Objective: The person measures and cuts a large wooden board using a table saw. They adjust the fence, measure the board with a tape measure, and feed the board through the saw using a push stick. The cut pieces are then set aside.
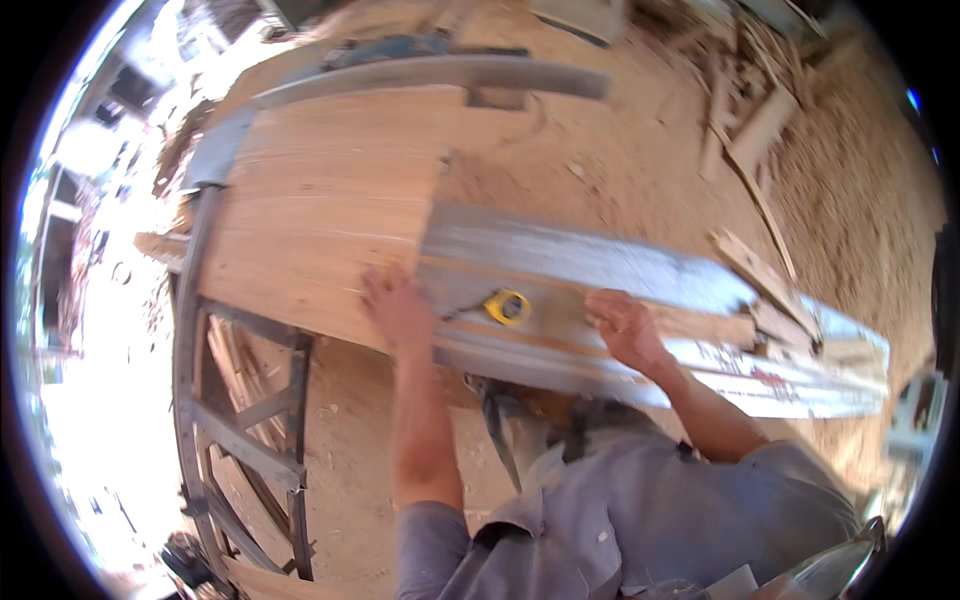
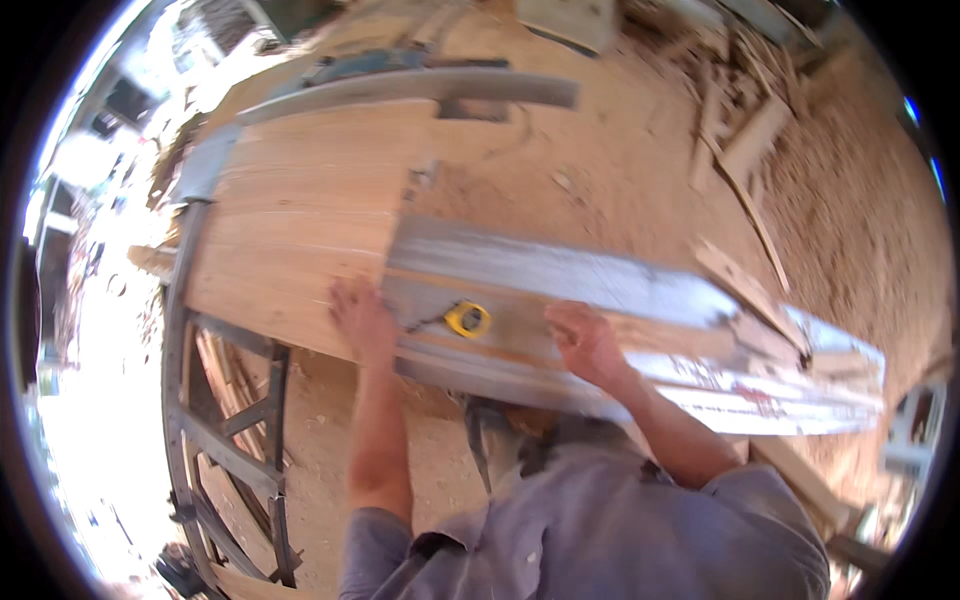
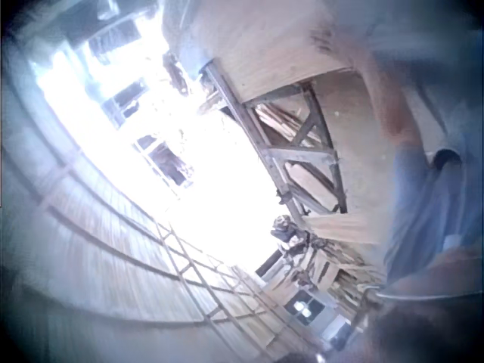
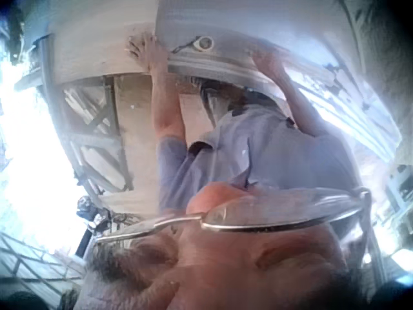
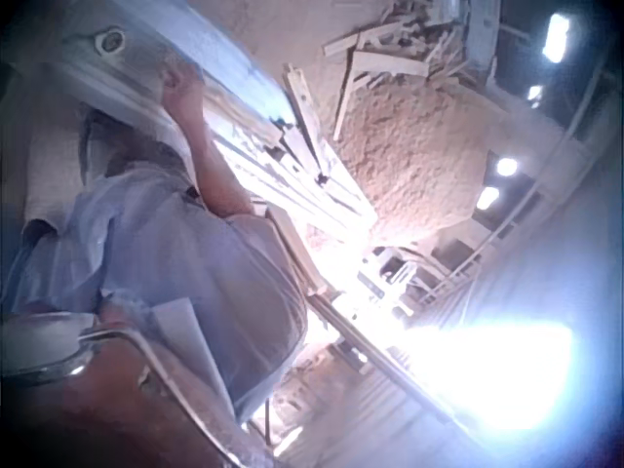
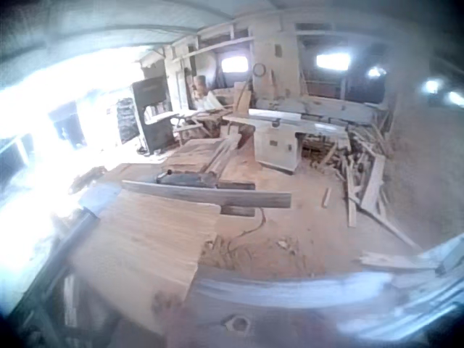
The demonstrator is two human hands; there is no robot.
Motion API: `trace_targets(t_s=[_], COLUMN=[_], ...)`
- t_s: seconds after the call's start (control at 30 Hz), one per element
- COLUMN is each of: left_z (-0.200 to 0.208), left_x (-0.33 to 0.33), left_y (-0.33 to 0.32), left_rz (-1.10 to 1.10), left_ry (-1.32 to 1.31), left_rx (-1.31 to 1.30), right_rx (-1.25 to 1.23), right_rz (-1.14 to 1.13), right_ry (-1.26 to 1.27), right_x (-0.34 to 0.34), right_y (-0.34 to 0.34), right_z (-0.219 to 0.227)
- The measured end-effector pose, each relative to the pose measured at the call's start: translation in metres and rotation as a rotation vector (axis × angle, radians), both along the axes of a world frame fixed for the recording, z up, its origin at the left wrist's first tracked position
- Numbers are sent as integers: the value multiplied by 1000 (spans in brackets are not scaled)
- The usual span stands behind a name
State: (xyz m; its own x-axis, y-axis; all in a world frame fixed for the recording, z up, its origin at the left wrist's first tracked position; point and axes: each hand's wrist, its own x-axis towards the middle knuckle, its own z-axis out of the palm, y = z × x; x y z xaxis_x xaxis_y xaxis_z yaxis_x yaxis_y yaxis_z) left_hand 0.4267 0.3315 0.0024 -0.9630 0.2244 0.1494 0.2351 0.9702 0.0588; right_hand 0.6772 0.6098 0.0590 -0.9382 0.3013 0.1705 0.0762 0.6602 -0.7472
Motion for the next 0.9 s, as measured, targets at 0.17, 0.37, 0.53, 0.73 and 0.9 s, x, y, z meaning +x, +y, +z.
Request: trace_targets(t_s=[0.17,0.37,0.53,0.73,0.9], left_z=[-19,-19,-24,2,5], left_x=[-4,-2,-31,-50,-72], left_y=[9,19,-7,-3,-32], left_rz=[155,149,79,193,215], left_ry=[60,145,101,63,101], left_rx=[-96,-133,-271,-61,87], right_rx=[229,380,512,658,667], right_rz=[-274,-646,-505,-237,22], right_ry=[-114,-327,-360,-437,-322], right_x=[149,234,215,157,108], right_y=[45,83,116,134,112], right_z=[24,21,24,36,76])
